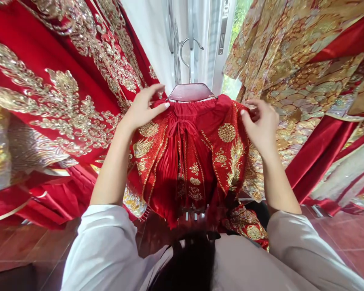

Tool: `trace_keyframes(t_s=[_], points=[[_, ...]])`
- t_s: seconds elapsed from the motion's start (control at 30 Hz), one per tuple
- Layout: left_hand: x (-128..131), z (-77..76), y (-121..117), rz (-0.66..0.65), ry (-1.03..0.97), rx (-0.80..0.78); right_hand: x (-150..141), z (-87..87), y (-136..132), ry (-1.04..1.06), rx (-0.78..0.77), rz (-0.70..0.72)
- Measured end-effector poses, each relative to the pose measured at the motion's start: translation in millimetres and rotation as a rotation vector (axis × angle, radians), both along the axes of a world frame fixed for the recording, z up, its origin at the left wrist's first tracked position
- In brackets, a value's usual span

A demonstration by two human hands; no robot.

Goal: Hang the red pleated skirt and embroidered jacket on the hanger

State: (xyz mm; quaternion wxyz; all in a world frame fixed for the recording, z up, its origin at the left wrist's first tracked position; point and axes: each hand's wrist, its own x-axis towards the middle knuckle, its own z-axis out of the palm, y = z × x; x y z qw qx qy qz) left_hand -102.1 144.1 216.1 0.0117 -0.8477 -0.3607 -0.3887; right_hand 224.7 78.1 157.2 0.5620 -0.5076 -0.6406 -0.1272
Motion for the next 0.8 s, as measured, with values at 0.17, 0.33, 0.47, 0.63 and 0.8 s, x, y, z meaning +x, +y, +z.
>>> trace_keyframes(t_s=[0.17,0.33,0.47,0.63,0.8], points=[[1,0.6,21,-0.064,0.063,-0.186,25,-21.2,5,-0.213,-0.063,-0.117],[5,-2.2,8,-0.038,-0.008,-0.130,18,-26.4,-5,-0.155,-0.062,-0.288],[5,0.7,2,-0.003,0.008,-0.178,1,-36.9,-14,-0.081,-0.146,-0.379],[4,1.7,1,0.046,0.002,-0.186,-10,-53.8,-18,0.009,-0.252,-0.240],[4,-2.4,5,0.047,-0.003,-0.193,28,-26.8,-13,0.144,-0.243,0.157]])
